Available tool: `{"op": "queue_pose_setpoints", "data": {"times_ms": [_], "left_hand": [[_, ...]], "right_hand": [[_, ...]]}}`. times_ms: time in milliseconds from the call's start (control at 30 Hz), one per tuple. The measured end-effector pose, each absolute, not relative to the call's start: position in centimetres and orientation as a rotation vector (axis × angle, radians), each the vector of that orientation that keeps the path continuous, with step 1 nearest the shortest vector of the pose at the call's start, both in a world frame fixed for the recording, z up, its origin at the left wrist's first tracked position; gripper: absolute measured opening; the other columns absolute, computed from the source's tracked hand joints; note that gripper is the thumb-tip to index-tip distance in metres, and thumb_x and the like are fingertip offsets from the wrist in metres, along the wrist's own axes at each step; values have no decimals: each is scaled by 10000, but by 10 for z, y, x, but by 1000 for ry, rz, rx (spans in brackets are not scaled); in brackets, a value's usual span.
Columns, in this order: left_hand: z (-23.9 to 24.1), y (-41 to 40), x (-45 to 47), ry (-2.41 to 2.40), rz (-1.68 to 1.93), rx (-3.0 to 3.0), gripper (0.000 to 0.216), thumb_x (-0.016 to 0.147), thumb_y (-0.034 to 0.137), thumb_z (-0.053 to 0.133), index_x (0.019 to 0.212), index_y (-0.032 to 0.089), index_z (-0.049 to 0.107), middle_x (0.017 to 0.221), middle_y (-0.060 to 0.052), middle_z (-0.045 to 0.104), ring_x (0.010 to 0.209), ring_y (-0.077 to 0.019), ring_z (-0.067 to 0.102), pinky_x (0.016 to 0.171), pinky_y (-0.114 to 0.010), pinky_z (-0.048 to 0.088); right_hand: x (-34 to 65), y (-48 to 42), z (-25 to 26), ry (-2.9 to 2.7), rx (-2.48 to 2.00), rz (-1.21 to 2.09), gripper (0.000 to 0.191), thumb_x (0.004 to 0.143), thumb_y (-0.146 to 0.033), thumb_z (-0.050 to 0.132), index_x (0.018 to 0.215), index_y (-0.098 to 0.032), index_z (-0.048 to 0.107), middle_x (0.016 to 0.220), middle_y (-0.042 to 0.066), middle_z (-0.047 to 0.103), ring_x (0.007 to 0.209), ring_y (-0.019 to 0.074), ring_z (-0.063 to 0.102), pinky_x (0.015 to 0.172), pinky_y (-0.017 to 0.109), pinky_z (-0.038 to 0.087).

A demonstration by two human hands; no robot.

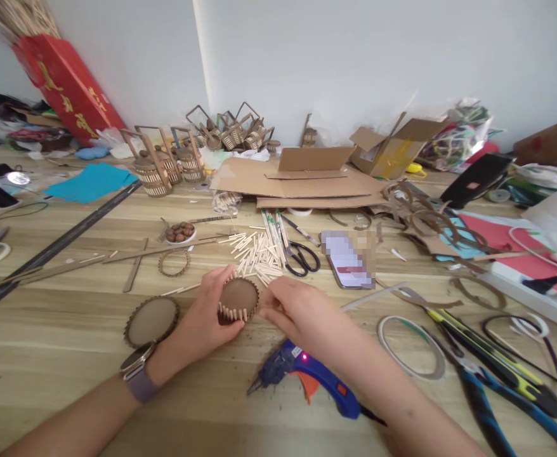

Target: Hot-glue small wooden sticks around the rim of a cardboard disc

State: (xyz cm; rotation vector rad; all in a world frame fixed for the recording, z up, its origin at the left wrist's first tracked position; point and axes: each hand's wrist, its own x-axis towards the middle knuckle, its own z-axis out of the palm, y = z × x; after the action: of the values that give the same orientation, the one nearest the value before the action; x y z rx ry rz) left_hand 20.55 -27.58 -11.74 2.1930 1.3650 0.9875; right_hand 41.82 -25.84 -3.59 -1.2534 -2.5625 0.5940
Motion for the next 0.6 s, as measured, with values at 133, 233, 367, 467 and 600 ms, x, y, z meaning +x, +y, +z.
{"op": "queue_pose_setpoints", "data": {"times_ms": [133, 233, 367, 467, 600], "left_hand": [[-116, -277, 205, 1384, 949, 2136, 1007, 688, 114, 709, 1471, 282, 98, 1449, -139, 214, 1396, -322, 264, 1154, -533, 256], [-116, -278, 207, 1446, 948, 2075, 1088, 667, 184, 789, 1474, 307, 69, 1463, -140, 178, 1410, -347, 247, 1143, -547, 277], [-116, -280, 211, 1539, 939, 2061, 1107, 679, 179, 790, 1475, 326, 35, 1466, -145, 161, 1411, -362, 253, 1125, -560, 307], [-115, -280, 212, 1563, 935, 2100, 1088, 696, 141, 751, 1477, 323, 16, 1457, -152, 165, 1399, -362, 279, 1114, -559, 325], [-114, -280, 211, 1552, 956, 2146, 1062, 707, 128, 719, 1481, 313, 16, 1441, -152, 197, 1379, -352, 312, 1112, -553, 334]], "right_hand": [[448, -278, -24, -2619, -1561, 674, 211, 862, -327, 596, 678, -230, 564, 648, -2, 630, 550, 164, 557, 492, 252, 316], [464, -294, -31, -2639, -1819, 778, 101, 742, -267, 689, 704, -231, 604, 700, 16, 670, 604, 202, 596, 517, 265, 320], [472, -303, -53, -2593, -1829, 923, 149, 679, -152, 644, 802, -227, 605, 785, 16, 675, 703, 207, 610, 597, 267, 381], [479, -305, -66, -2569, -1769, 930, 98, 723, -176, 577, 809, -221, 586, 734, 5, 649, 646, 183, 578, 580, 263, 385], [492, -308, -71, -2377, -1757, 1035, 83, 762, -268, 578, 822, -225, 617, 711, -7, 648, 620, 167, 570, 554, 247, 412]]}}
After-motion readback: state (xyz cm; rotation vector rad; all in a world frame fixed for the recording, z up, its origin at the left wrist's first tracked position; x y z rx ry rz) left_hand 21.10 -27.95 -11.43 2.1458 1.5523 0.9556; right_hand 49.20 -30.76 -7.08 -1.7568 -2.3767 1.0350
